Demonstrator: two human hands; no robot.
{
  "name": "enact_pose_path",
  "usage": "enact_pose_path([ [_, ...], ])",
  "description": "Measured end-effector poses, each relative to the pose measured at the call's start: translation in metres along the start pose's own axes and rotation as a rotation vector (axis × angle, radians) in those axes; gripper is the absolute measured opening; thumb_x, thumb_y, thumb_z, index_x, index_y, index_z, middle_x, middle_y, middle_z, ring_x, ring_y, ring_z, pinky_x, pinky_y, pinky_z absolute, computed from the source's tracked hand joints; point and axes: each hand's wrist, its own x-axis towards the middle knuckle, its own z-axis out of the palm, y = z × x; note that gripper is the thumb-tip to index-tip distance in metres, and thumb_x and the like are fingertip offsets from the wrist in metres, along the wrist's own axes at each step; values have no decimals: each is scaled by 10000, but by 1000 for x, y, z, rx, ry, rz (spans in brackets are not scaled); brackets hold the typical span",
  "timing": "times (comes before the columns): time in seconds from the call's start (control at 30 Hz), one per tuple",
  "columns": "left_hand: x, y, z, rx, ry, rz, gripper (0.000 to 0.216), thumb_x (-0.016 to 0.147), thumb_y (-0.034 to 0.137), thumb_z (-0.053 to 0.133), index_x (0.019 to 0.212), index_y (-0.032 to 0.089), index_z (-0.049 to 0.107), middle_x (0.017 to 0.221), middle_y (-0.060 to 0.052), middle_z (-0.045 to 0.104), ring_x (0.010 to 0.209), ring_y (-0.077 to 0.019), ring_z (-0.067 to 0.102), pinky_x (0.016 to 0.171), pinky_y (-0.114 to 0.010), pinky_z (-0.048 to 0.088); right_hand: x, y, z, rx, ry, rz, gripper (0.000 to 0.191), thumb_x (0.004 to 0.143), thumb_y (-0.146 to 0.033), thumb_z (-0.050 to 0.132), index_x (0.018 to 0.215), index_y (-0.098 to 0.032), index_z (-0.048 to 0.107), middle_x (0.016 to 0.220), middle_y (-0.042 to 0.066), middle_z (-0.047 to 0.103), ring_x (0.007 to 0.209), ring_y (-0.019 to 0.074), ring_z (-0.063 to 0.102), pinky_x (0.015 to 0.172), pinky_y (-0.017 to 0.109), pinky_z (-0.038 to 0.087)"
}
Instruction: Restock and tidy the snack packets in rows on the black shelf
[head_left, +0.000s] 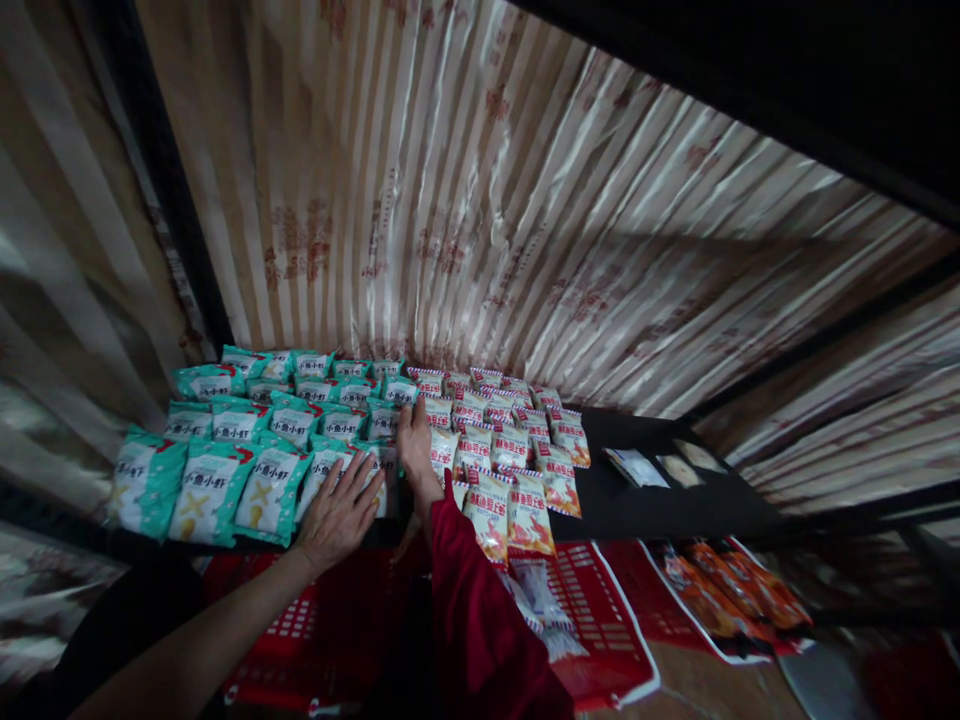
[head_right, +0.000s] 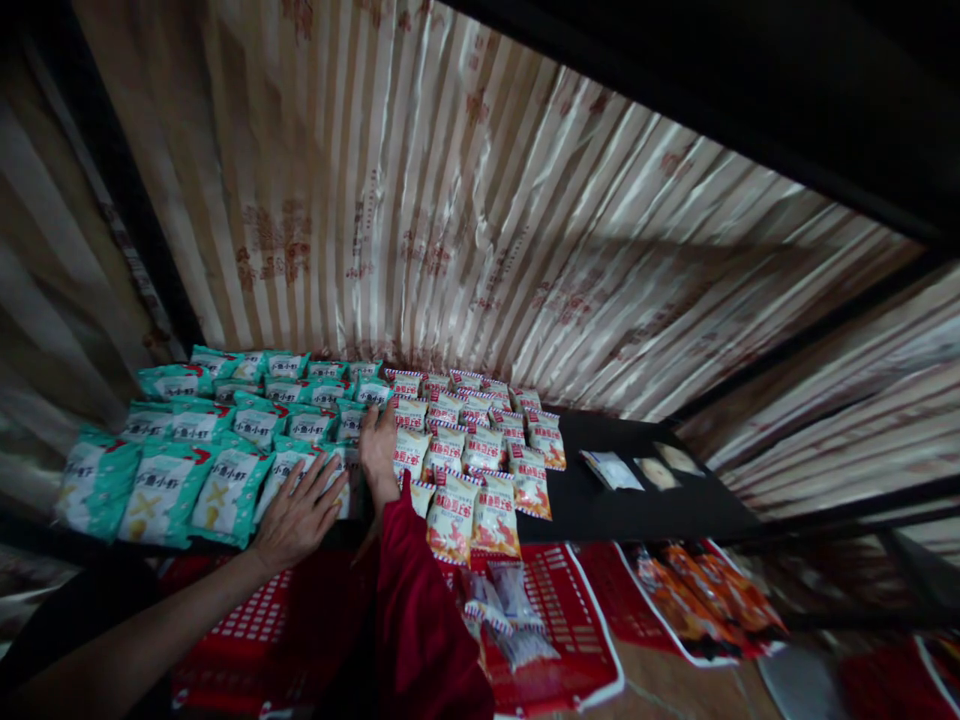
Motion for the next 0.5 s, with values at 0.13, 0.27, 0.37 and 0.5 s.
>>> enact_pose_path([
  [0.13, 0, 0, 1, -9, 9, -15, 432, 925, 315, 452, 1339, 204, 504, 1467, -94, 400, 1393, -260, 297, 1151, -469, 199, 12, -2, 0, -70, -55, 34, 562, 971, -411, 258, 1382, -51, 390, 1378, 218, 490, 1282, 268, 477, 1039, 404, 376],
  [0.27, 0, 0, 1, -11, 11, -13, 444, 918, 308, 464, 1351, 212, 493, 1466, -90, 401, 1393, -264, 296, 1149, -471, 207, 22, -1, 5, -111, -88, 94, 572, 978, -399, 264, 1417, -41, 337, 1333, 239, 526, 1222, 295, 533, 998, 439, 408],
  [0.37, 0, 0, 1, -9, 27, -11, 444, 914, 311, 474, 1345, 209, 500, 1460, -92, 411, 1392, -260, 298, 1151, -465, 206, 23, 1, 10, -118, -106, 80, 583, 975, -398, 276, 1420, -25, 329, 1336, 253, 516, 1254, 301, 504, 1011, 454, 399],
  [0.5, 0, 0, 1, 2, 32, 1, 433, 912, 309, 479, 1330, 201, 517, 1454, -97, 418, 1394, -257, 293, 1157, -462, 200, 19, 0, 11, -117, -105, 18, 546, 970, -382, 292, 1385, -39, 383, 1390, 261, 457, 1308, 284, 448, 1047, 436, 369],
])
